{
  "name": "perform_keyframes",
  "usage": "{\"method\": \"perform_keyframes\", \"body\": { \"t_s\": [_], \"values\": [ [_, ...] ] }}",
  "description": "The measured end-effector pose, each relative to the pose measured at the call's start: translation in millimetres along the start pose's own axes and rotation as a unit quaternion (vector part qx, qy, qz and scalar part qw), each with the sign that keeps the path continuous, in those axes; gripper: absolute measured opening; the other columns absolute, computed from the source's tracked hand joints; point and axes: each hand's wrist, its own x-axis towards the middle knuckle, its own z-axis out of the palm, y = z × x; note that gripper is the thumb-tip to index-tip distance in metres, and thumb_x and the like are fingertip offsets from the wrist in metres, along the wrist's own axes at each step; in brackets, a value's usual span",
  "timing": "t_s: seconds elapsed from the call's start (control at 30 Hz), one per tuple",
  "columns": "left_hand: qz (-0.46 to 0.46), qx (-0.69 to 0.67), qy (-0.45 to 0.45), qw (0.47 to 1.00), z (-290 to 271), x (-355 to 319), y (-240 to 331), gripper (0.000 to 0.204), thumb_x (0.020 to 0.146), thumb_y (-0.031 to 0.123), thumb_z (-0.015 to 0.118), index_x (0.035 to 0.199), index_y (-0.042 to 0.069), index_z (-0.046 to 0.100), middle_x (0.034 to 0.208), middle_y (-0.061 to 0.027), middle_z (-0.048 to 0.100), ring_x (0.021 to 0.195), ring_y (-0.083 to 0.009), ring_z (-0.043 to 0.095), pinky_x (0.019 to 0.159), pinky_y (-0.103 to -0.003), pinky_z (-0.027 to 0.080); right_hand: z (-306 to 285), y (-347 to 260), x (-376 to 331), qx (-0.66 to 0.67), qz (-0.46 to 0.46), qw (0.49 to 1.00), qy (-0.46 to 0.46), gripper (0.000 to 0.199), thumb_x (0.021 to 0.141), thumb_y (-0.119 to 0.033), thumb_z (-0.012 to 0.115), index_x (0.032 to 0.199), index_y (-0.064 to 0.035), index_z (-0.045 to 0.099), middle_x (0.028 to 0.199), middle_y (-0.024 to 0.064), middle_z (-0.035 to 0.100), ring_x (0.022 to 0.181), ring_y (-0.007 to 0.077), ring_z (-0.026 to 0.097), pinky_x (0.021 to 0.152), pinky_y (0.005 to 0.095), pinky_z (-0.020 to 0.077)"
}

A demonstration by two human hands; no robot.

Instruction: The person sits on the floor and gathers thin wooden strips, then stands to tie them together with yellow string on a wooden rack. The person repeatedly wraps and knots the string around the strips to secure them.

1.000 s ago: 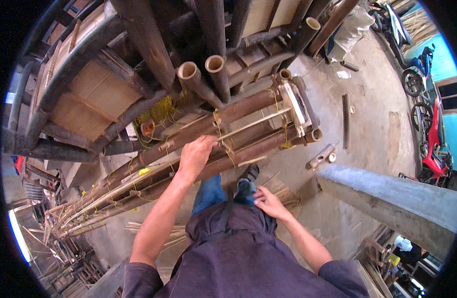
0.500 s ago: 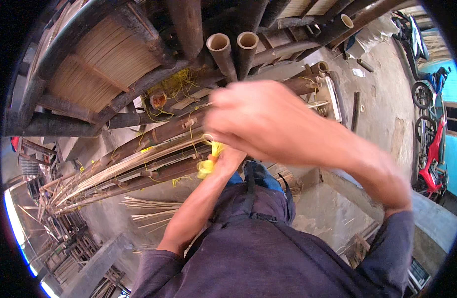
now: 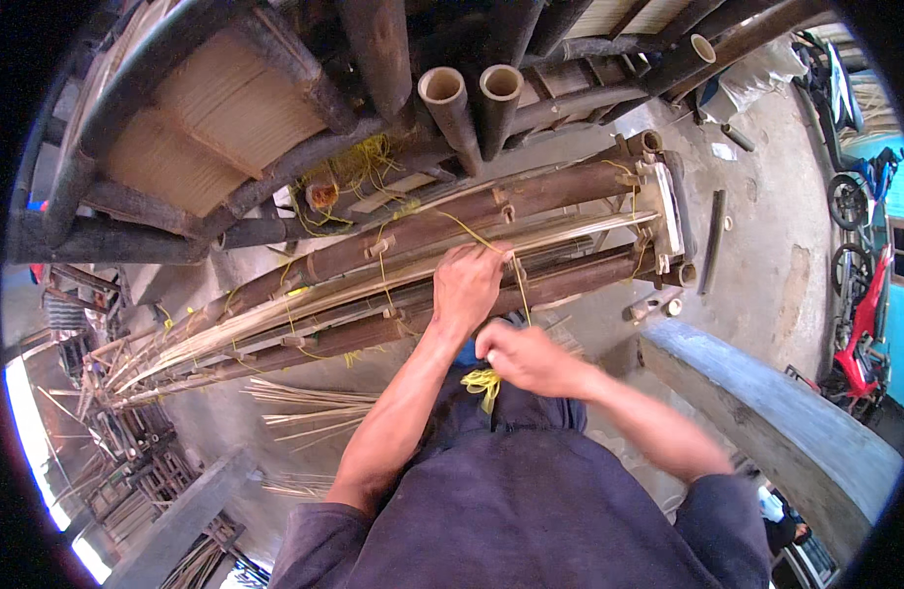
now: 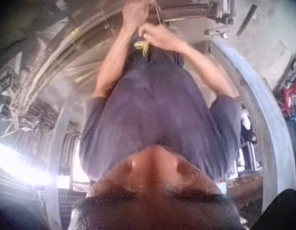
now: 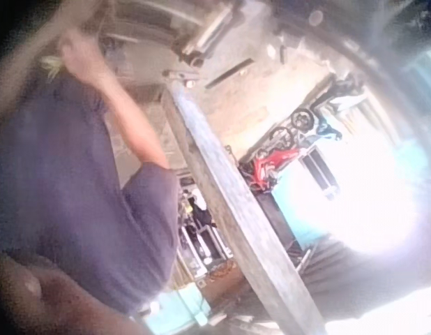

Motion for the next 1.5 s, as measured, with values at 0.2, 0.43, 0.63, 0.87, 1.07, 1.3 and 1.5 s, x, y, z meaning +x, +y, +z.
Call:
{"method": "perform_keyframes", "body": {
  "t_s": [0.2, 0.43, 0.63, 0.87, 1.07, 1.3, 1.5],
  "values": [
    [-0.137, -0.411, -0.112, 0.894, -52.3, 95.4, 36.1, 0.036, 0.097, 0.032, 0.046, 0.084, 0.003, 0.061, 0.074, -0.0017, 0.058, 0.075, -0.0098, 0.052, 0.072, -0.026, 0.041, 33.4, 55.1, 20.9, -0.167, 0.005, 0.984, 0.061, 0.014, 0.087, -0.014, 0.049, 0.097, -0.0087, 0.056, 0.071, 0.0172, 0.063, 0.068, 0.0370, 0.063, 0.060, 0.0484, 0.0489],
    [-0.268, -0.335, -0.231, 0.874, 79.4, 148.0, -108.3, 0.039, 0.086, 0.037, 0.049, 0.072, 0.001, 0.055, 0.061, -0.0101, 0.053, 0.058, -0.0243, 0.053, 0.055, -0.042, 0.040, 4.9, 96.1, -44.0, 0.127, 0.215, 0.915, 0.318, 0.021, 0.093, -0.018, 0.049, 0.109, -0.0055, 0.054, 0.095, 0.0085, 0.064, 0.088, 0.0239, 0.061, 0.077, 0.0372, 0.0484],
    [-0.076, 0.058, -0.198, 0.976, 9.8, 183.7, -54.1, 0.036, 0.090, 0.040, 0.051, 0.090, 0.009, 0.067, 0.084, -0.0169, 0.067, 0.082, -0.0361, 0.065, 0.070, -0.047, 0.051, 8.0, 75.9, -119.7, 0.334, 0.283, 0.747, 0.501, 0.052, 0.089, -0.011, 0.054, 0.138, -0.0015, 0.038, 0.110, 0.0179, 0.061, 0.095, 0.0214, 0.061, 0.085, 0.0343, 0.0480],
    [-0.014, -0.094, -0.176, 0.980, 45.2, 116.9, 102.8, 0.024, 0.088, 0.029, 0.057, 0.099, 0.008, 0.062, 0.092, -0.0152, 0.066, 0.084, -0.0348, 0.064, 0.071, -0.044, 0.052, -155.2, 3.2, -106.2, -0.167, 0.160, 0.949, 0.212, 0.014, 0.090, -0.012, 0.056, 0.092, -0.0056, 0.069, 0.080, 0.0112, 0.062, 0.078, 0.0231, 0.059, 0.074, 0.0376, 0.0468],
    [0.007, -0.038, 0.087, 0.995, 99.5, 84.5, 113.8, 0.018, 0.087, 0.022, 0.059, 0.096, 0.007, 0.063, 0.088, -0.0138, 0.066, 0.080, -0.0344, 0.063, 0.072, -0.042, 0.049, -231.4, -113.1, 14.4, -0.442, -0.242, 0.861, -0.060, 0.013, 0.077, -0.013, 0.064, 0.087, -0.0046, 0.063, 0.080, 0.0105, 0.059, 0.083, 0.0294, 0.061, 0.070, 0.0379, 0.0498],
    [-0.018, -0.027, -0.013, 0.999, 102.3, 97.1, 135.9, 0.017, 0.090, 0.023, 0.056, 0.093, 0.009, 0.067, 0.085, -0.0150, 0.066, 0.077, -0.0354, 0.062, 0.068, -0.043, 0.047, -300.6, 42.5, 75.9, -0.490, 0.075, 0.863, -0.095, 0.031, 0.090, -0.022, 0.053, 0.110, 0.0015, 0.055, 0.087, 0.0176, 0.064, 0.084, 0.0311, 0.063, 0.074, 0.0407, 0.0512],
    [-0.067, 0.017, -0.003, 0.998, 95.8, 77.5, 113.0, 0.017, 0.087, 0.023, 0.060, 0.092, 0.008, 0.066, 0.077, -0.0121, 0.065, 0.073, -0.0311, 0.063, 0.066, -0.040, 0.049, -196.2, -22.3, -47.6, 0.030, -0.126, 0.984, 0.120, 0.014, 0.090, -0.013, 0.050, 0.100, -0.0031, 0.053, 0.084, 0.0107, 0.056, 0.082, 0.0221, 0.056, 0.074, 0.0370, 0.0442]
  ]
}}
